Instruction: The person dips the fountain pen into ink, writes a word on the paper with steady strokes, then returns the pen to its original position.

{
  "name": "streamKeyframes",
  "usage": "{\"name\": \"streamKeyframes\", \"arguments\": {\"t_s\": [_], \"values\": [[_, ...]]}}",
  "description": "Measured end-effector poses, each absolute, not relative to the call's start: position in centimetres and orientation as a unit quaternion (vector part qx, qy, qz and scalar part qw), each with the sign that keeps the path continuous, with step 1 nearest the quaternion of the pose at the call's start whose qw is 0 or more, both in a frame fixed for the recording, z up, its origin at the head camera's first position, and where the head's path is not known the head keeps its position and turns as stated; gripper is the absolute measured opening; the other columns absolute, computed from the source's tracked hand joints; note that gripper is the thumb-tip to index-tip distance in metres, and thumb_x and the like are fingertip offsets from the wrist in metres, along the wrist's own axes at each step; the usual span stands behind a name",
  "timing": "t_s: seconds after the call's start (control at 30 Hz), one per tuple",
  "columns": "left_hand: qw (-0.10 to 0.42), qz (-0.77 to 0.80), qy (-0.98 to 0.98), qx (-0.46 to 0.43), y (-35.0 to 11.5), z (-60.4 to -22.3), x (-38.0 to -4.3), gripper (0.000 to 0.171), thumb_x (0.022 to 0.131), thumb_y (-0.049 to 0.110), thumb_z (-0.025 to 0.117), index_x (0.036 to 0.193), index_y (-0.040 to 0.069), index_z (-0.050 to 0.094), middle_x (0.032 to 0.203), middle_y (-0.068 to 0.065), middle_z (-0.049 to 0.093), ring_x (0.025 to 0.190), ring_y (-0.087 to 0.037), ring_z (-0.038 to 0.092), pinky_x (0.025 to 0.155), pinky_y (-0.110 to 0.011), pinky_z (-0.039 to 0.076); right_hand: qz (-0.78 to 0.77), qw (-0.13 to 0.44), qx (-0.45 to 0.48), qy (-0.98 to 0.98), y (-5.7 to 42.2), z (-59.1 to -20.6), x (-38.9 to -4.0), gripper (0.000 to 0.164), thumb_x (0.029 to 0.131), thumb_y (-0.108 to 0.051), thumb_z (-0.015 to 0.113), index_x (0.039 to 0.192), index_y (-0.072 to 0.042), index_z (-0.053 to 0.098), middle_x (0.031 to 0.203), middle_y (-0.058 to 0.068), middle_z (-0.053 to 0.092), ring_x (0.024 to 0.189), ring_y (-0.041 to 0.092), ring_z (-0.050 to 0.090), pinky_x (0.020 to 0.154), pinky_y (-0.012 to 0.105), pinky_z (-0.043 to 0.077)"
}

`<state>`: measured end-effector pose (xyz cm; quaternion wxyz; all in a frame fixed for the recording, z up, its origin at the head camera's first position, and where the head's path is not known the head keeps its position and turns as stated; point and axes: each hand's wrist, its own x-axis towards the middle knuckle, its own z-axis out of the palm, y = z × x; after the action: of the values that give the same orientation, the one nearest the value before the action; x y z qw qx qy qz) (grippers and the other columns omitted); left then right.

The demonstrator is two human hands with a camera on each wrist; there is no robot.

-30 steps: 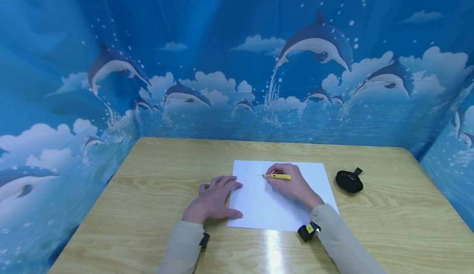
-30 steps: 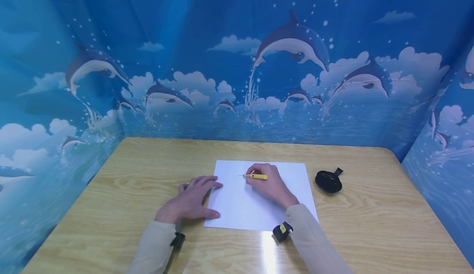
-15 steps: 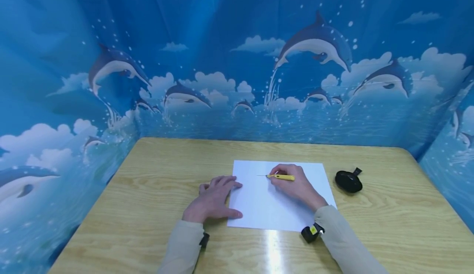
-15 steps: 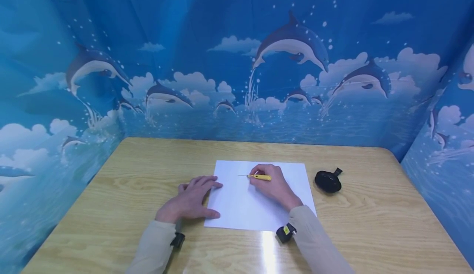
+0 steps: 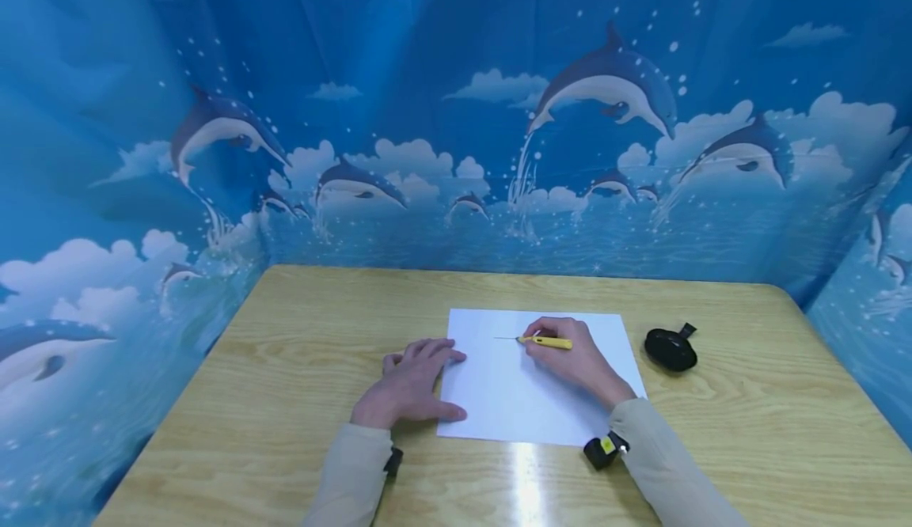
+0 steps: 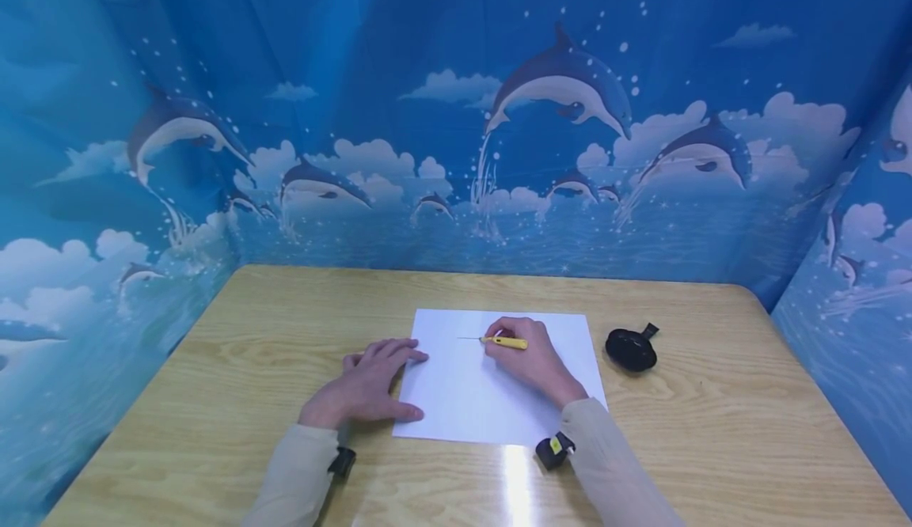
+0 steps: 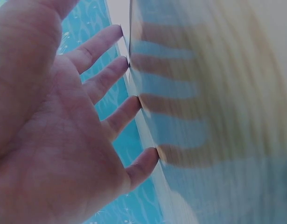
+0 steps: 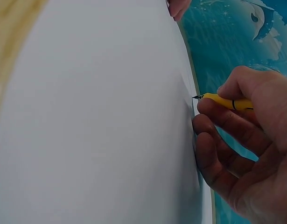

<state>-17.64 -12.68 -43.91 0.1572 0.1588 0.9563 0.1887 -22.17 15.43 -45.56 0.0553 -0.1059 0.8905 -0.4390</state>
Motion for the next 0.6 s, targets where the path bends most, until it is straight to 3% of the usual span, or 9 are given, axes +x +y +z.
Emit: {"name": "streamKeyframes", "arguments": {"t_s": [0.6], "values": [[0.159,0.194,0.956,0.153,-12.6,-43.9,-17.6,0.080,0.079,0.055,0.083,0.147,0.029,0.052,0.167,0.000,0.034,0.154,-0.039,0.025,0.114,-0.073,0.024,-0.434,0.031,-0.110,0.893,16.7,-45.9,-22.0,0.012,0.090,-0.018,0.073,0.101,-0.015,0.077,0.091,0.002,0.074,0.072,0.016,0.057,0.064,0.026,0.047]]}}
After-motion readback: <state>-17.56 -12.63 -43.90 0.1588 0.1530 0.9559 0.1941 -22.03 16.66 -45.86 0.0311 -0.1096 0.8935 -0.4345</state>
